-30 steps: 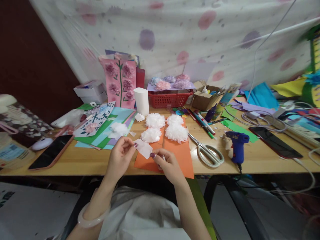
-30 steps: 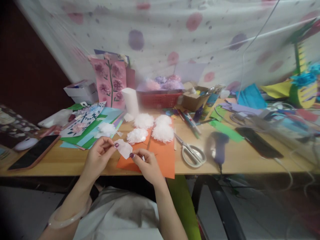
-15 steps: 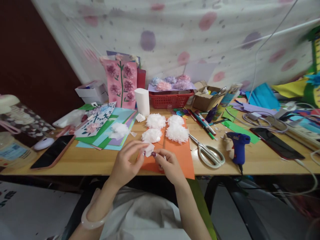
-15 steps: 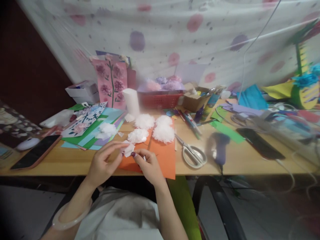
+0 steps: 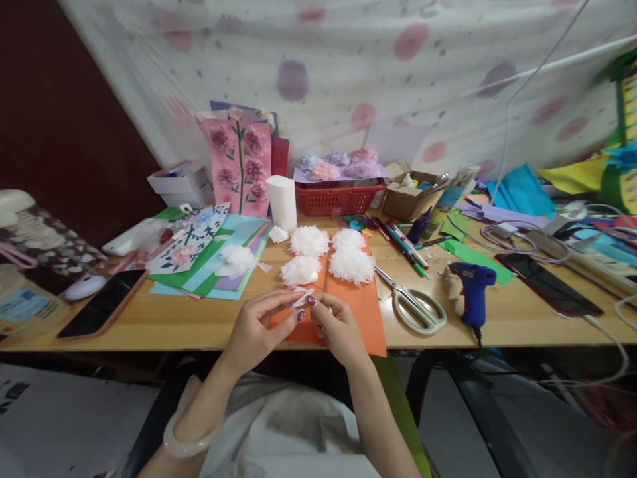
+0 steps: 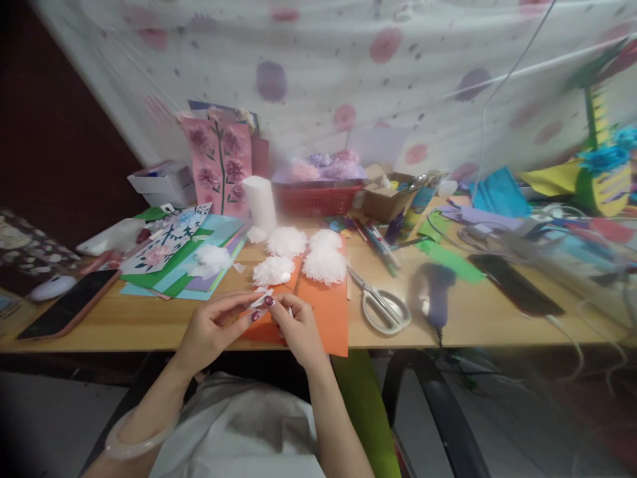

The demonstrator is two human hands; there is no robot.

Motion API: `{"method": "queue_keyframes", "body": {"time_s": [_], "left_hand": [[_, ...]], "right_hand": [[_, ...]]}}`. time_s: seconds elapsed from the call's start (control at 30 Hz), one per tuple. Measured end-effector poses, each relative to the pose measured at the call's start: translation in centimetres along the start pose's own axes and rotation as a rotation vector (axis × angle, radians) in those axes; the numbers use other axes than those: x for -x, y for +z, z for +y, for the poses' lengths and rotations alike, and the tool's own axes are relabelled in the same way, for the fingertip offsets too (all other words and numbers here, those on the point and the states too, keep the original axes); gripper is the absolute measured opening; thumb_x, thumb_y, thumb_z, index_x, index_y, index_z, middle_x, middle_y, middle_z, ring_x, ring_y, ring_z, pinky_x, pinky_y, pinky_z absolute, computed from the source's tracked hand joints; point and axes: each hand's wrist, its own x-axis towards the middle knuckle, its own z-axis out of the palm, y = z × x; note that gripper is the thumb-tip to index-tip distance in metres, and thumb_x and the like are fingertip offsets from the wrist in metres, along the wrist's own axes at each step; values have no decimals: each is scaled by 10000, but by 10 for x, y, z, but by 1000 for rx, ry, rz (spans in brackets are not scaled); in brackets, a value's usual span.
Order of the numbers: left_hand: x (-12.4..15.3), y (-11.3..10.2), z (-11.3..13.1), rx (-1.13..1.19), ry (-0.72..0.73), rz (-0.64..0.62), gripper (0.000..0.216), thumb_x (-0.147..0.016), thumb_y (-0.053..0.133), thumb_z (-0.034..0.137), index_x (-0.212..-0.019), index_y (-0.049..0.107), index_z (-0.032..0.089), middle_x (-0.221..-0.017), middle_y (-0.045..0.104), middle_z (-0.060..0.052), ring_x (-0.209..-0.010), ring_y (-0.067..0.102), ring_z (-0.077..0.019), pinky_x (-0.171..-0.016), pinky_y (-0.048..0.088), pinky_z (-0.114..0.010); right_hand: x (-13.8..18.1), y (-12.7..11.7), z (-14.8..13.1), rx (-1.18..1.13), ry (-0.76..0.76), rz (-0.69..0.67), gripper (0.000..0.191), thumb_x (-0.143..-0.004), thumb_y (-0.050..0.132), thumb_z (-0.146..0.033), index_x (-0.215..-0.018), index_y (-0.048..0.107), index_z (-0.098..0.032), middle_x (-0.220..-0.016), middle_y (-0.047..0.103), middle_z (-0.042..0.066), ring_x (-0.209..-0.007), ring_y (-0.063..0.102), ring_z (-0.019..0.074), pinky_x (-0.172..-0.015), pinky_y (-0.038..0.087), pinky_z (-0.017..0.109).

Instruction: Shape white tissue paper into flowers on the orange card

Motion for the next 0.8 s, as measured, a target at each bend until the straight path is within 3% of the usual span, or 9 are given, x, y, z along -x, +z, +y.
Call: {"method": "queue_keyframes", "body": {"time_s": [0.13,0.23,0.3,0.37,0.47,0.57,0.67,0.8], "left_hand": [[-3,3,1,58,-89,16,241,-813,650,268,-977,799,175,-1059,795,-89,-1011,747,-236,-897,605,-320],[-7,1,-6,-12,-148,164,237,-800,669,303,-953,799,178,-978,810,-74,-909,765,-232,-828,621,-321],[-9,-2,-11,-168,-72,307,194,-799,660,271,-907,800,190,-947,810,-64,-887,760,-226,-837,612,-330],[-8,-4,-12,-333,65,375,182,-817,616,216,-825,798,208,-941,804,-56,-912,749,-218,-890,589,-338],[-4,-4,-7,-369,183,223,272,-841,539,141,-835,796,227,-962,800,-40,-945,742,-196,-915,575,-314],[-1,0,-3,-285,181,34,279,-826,573,129,-989,784,214,-1042,793,-52,-1012,731,-200,-931,569,-297],[0,3,-6,-230,120,22,226,-816,658,188,-1013,769,201,-1040,793,-64,-982,738,-203,-892,575,-278],[-1,4,-12,-82,-15,72,90,-831,666,241,-872,727,189,-857,786,-41,-791,749,-168,-729,583,-225]], "right_hand": [[-1,-1,2,0,5,23,325,-822,699,-501,-767,670,-182,-541,330,-85,-456,217,60,-424,164,223],[0,-1,1,-27,14,17,295,-817,706,-480,-779,660,-190,-538,328,-90,-455,210,62,-421,161,223],[0,0,1,-32,15,16,283,-817,707,-466,-771,654,-191,-535,326,-91,-454,205,61,-420,161,223],[0,0,0,-26,15,17,280,-816,705,-459,-763,656,-189,-536,325,-91,-456,211,60,-422,166,222],[0,1,-1,-17,10,19,284,-814,702,-465,-785,676,-183,-543,333,-87,-460,220,61,-424,169,222],[0,1,-1,-48,14,20,304,-823,686,-481,-802,681,-179,-536,331,-88,-462,208,62,-424,154,222],[0,1,-2,-97,21,8,333,-838,661,-504,-780,666,-176,-529,317,-89,-464,190,64,-423,133,224],[0,1,-3,-81,24,0,345,-828,675,-509,-777,675,-168,-530,314,-88,-465,191,64,-420,129,225]]}}
